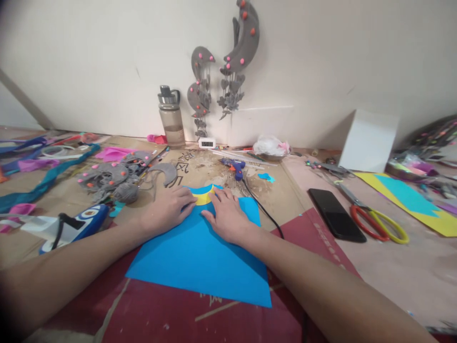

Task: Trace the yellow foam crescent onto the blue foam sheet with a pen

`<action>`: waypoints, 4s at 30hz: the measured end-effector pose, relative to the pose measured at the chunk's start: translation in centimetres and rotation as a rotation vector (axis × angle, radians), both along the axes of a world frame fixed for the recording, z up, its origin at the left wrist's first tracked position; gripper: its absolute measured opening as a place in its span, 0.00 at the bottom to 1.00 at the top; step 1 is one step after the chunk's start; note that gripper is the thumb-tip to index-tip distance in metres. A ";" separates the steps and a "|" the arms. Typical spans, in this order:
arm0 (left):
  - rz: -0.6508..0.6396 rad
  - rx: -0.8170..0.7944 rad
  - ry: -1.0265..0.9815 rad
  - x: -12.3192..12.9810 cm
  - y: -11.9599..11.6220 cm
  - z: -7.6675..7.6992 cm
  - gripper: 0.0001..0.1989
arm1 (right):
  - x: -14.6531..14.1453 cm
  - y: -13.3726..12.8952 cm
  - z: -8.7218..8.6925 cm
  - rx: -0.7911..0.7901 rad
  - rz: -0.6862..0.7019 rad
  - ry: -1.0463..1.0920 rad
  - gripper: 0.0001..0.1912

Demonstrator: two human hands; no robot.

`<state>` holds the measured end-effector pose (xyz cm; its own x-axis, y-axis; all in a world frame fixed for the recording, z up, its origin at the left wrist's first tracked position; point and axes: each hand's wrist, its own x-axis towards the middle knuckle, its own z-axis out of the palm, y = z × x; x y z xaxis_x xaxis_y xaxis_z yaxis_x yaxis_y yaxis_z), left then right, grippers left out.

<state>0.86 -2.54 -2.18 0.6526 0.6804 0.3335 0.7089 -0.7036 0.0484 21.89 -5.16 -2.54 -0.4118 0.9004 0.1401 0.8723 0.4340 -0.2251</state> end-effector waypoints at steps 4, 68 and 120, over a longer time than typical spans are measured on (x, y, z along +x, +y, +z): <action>0.002 0.000 -0.058 -0.2 0.2 -0.5 0.13 | 0.1 0.2 0.2 -0.013 0.008 -0.046 0.32; 0.071 -0.046 -0.115 -0.4 -0.7 0.1 0.10 | 0.3 0.6 0.4 -0.039 -0.026 -0.073 0.36; 0.121 -0.037 0.119 0.7 -2.1 0.6 0.11 | 0.3 0.1 -0.2 0.119 -0.009 -0.044 0.28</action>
